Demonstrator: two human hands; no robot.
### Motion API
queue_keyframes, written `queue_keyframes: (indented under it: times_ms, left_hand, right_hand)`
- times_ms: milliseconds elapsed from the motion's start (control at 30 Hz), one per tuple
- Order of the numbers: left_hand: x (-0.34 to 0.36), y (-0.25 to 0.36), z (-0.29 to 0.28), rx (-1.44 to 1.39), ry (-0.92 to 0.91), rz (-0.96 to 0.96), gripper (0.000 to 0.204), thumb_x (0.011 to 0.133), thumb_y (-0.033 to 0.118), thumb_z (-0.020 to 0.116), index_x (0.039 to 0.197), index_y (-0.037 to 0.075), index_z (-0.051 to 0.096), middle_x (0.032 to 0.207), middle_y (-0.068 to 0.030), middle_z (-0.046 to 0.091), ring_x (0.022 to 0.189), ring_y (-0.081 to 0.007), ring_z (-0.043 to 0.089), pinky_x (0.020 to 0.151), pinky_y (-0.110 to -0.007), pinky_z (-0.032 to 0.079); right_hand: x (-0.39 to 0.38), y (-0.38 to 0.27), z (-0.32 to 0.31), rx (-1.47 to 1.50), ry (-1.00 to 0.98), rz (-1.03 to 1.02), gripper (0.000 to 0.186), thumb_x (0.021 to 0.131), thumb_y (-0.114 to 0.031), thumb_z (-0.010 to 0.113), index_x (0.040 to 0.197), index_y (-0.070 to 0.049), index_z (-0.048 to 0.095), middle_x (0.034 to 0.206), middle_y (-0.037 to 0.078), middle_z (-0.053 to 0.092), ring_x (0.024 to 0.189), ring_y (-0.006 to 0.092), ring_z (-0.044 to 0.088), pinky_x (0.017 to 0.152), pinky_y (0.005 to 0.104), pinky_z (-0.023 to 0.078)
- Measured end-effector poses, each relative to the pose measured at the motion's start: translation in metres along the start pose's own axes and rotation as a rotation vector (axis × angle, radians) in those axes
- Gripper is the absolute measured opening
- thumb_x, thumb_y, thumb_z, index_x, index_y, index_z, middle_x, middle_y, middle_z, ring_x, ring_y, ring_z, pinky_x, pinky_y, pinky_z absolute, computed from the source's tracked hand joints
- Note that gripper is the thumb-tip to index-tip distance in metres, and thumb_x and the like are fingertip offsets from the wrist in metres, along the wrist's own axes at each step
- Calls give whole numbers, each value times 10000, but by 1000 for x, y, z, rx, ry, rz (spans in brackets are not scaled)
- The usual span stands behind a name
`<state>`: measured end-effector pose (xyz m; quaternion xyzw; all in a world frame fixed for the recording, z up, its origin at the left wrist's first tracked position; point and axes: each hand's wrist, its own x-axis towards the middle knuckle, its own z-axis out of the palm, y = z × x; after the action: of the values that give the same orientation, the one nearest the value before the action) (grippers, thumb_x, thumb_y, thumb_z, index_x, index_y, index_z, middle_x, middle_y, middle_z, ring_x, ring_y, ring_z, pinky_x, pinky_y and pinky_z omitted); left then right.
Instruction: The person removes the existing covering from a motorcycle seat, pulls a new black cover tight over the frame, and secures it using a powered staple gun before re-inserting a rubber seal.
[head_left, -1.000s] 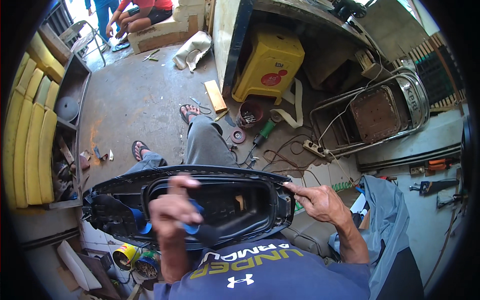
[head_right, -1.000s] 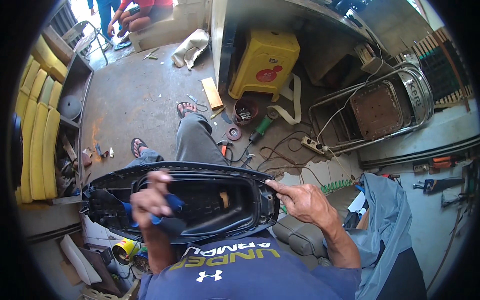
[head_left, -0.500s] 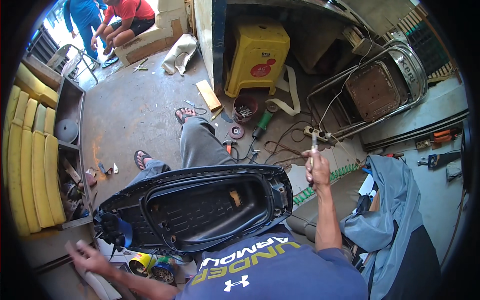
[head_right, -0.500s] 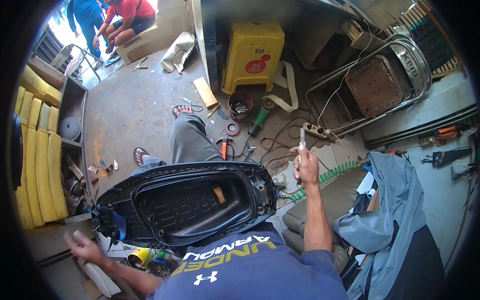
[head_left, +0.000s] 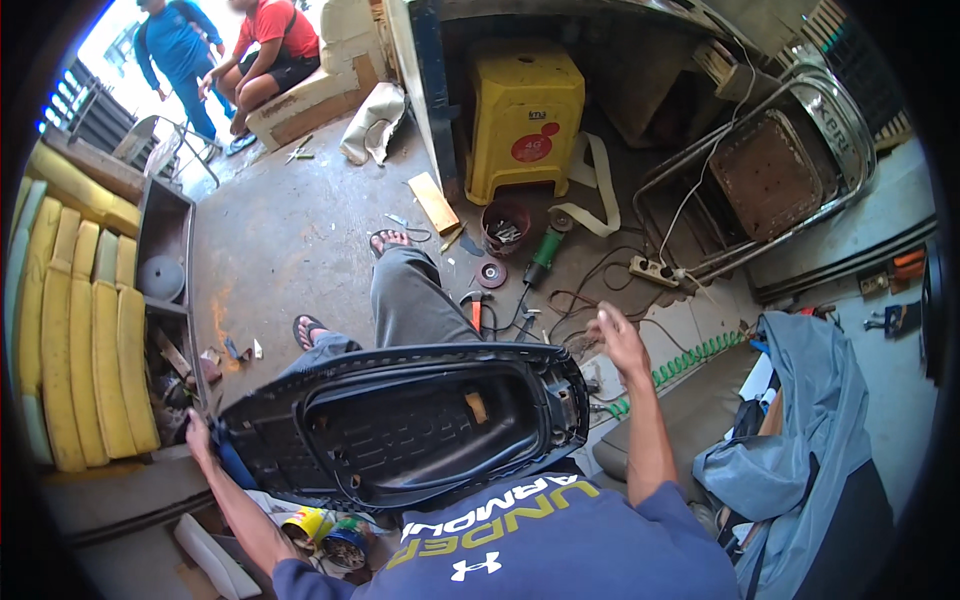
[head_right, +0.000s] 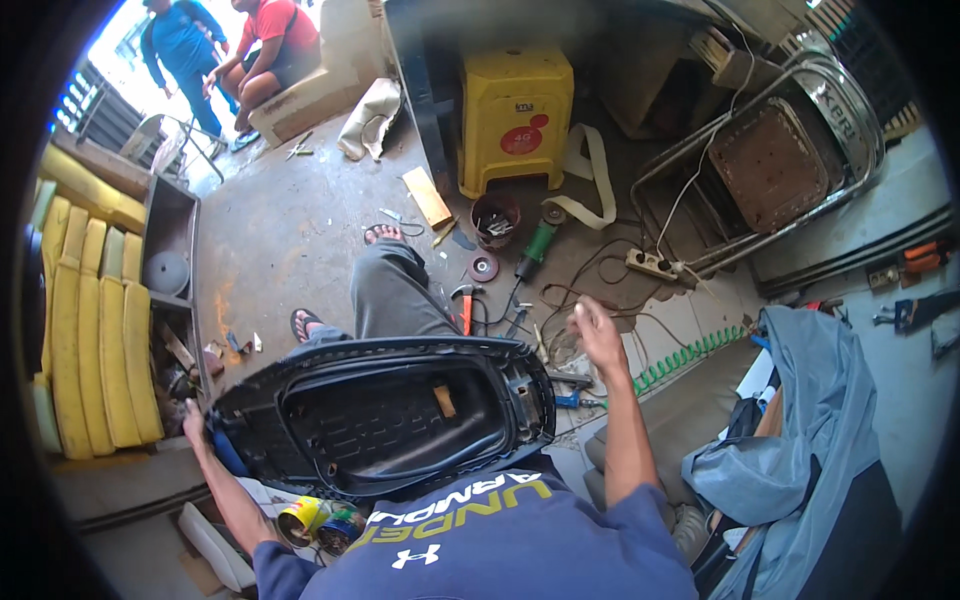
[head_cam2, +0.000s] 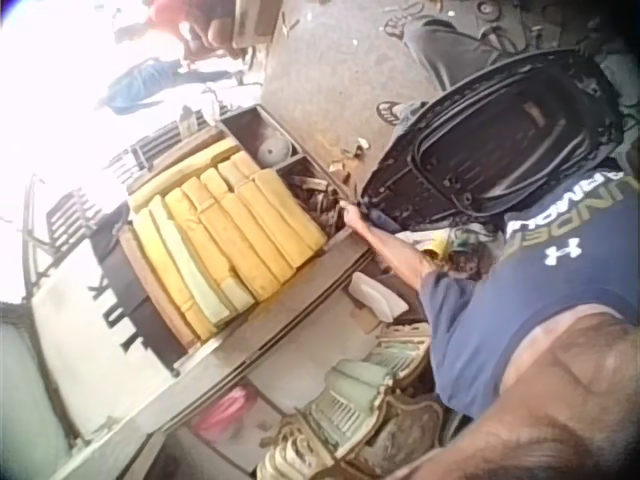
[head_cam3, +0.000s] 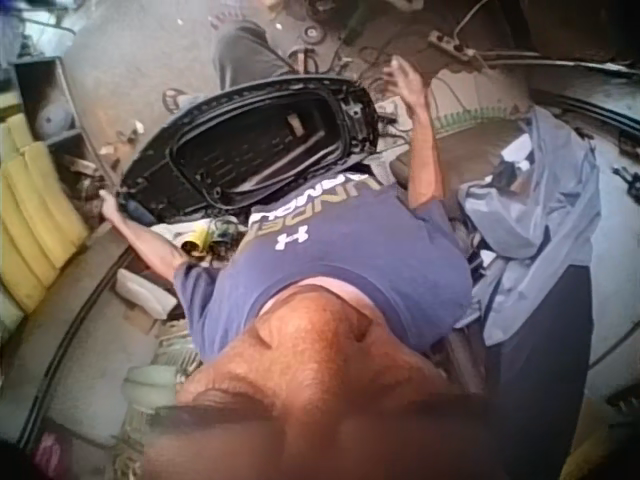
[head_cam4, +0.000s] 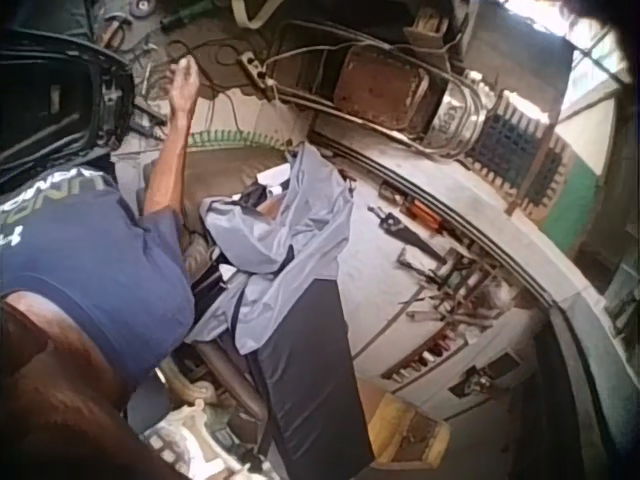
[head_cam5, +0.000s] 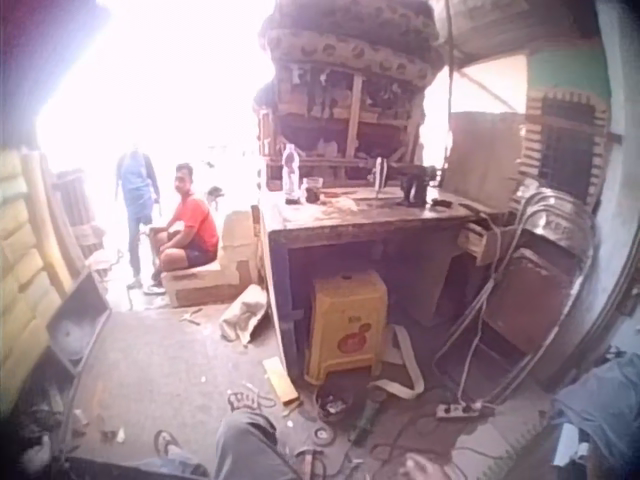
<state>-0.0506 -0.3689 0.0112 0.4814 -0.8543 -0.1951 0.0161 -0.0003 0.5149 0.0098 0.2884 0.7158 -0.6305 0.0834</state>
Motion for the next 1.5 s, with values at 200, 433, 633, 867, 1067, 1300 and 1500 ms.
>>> queue_keyframes:
  times_ms: [200, 433, 633, 867, 1067, 1300, 1500]
  left_hand:
    - [-4, 8, -6, -125, -270, -162, 619, 1048, 584, 513, 1094, 9, 737, 1032, -140, 732, 1009, -231, 677, 940, -362, 510]
    - [-92, 15, -110, -1237, -80, 127, 583, 1065, 544, 490, 851, 45, 702, 854, -97, 684, 907, -243, 672, 921, -391, 531]
    - [-170, -66, -67, -2056, 219, 294, 349, 1036, 267, 551, 792, 42, 659, 768, -87, 673, 866, -265, 652, 1051, -507, 464]
    - [-252, -99, 30, -1610, 573, -406, 284, 1002, 274, 588, 934, 13, 677, 948, -120, 696, 924, -219, 648, 931, -380, 510]
    - [-321, 27, 79, 417, 420, 395, 673, 1089, 431, 398, 1626, 43, 279, 1665, -292, 233, 1546, -488, 200, 1153, -746, 179]
    - [-428, 146, 96, 127, 102, 756, 804, 1058, 546, 396, 1630, 4, 238, 1676, -335, 123, 1559, -526, 62, 1211, -697, 16]
    - [-334, 102, 37, -43, 298, 1008, 354, 828, 25, 623, 1172, -7, 697, 1081, -190, 699, 996, -367, 643, 959, -448, 508]
  right_hand:
    - [-121, -42, 70, 513, -165, 244, 670, 1065, -625, 404, 1338, -58, 636, 1132, 93, 731, 953, 152, 707, 833, 326, 594]
    - [-44, -82, 50, 1165, -673, -239, 786, 1089, -615, 250, 1475, 32, 476, 1474, 182, 561, 1348, 307, 555, 1185, 446, 406]
    - [45, -131, 46, 858, -663, -286, 742, 1097, -584, 264, 1509, 6, 446, 1463, 157, 565, 1340, 276, 561, 1163, 428, 432]
    - [87, -93, 82, -205, -343, -184, 829, 1085, -644, 287, 1437, 57, 557, 1440, 195, 602, 1373, 250, 526, 1183, 334, 325]
    - [99, -73, 100, -214, -322, -260, 760, 1105, -577, 319, 1415, 67, 577, 1458, 181, 596, 1367, 255, 536, 1180, 341, 339]
    - [99, -68, 83, -99, -307, -243, 704, 1113, -515, 382, 1468, 81, 506, 1453, 169, 581, 1326, 226, 554, 1167, 343, 368]
    - [118, -44, 66, 76, -366, -127, 646, 1116, -444, 408, 1463, 92, 506, 1466, 187, 569, 1361, 261, 532, 1180, 366, 359]
